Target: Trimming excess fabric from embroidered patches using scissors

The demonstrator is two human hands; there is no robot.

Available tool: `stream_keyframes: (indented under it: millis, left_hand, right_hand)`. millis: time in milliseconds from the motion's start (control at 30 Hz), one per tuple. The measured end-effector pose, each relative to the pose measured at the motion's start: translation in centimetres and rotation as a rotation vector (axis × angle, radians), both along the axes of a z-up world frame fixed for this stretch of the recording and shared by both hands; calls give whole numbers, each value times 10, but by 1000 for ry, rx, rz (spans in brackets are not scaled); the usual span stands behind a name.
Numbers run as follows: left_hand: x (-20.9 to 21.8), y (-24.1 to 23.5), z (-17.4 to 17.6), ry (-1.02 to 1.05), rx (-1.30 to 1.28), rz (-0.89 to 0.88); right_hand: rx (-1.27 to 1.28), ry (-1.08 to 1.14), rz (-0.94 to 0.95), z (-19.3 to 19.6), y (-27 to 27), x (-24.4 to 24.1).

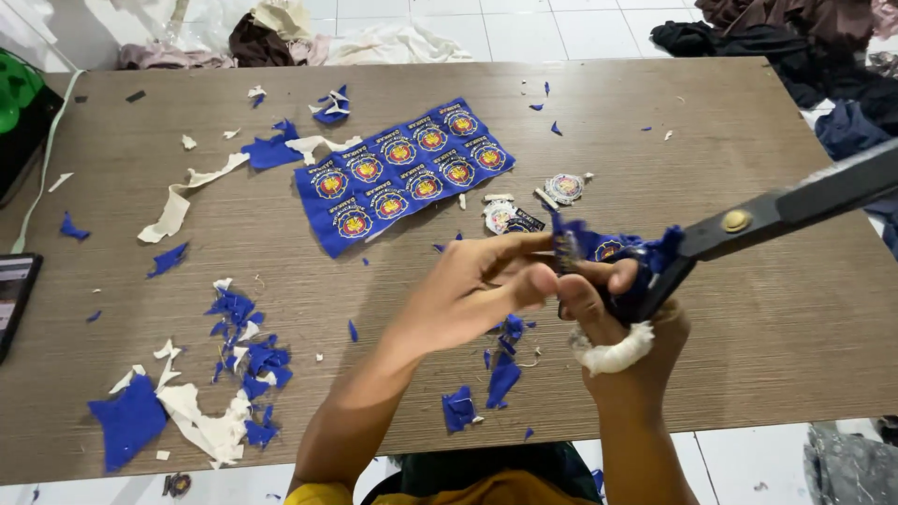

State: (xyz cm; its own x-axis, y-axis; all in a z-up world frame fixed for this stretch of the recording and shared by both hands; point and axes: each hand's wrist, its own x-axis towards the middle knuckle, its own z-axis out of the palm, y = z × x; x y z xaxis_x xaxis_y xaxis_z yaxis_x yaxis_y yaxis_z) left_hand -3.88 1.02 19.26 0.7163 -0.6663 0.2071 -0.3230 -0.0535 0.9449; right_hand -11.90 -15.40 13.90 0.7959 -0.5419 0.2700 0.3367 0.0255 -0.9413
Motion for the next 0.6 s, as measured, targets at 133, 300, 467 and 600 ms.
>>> stream_keyframes:
  millis: [133,300,467,600]
  left_hand:
    - [12,-21,-31,272,-372,-89]
    - [18,-27,-46,519,-565,-43]
    - [19,-31,-50,648,-634,44]
    - [17,-40,-55,582,-652,27]
  right_hand:
    - [-3,3,97,4,4,0]
    - [109,56,-108,-12,-1,-1]
    - [112,-23,-110,-12,-7,2]
    - [78,160,-160,16,1,13]
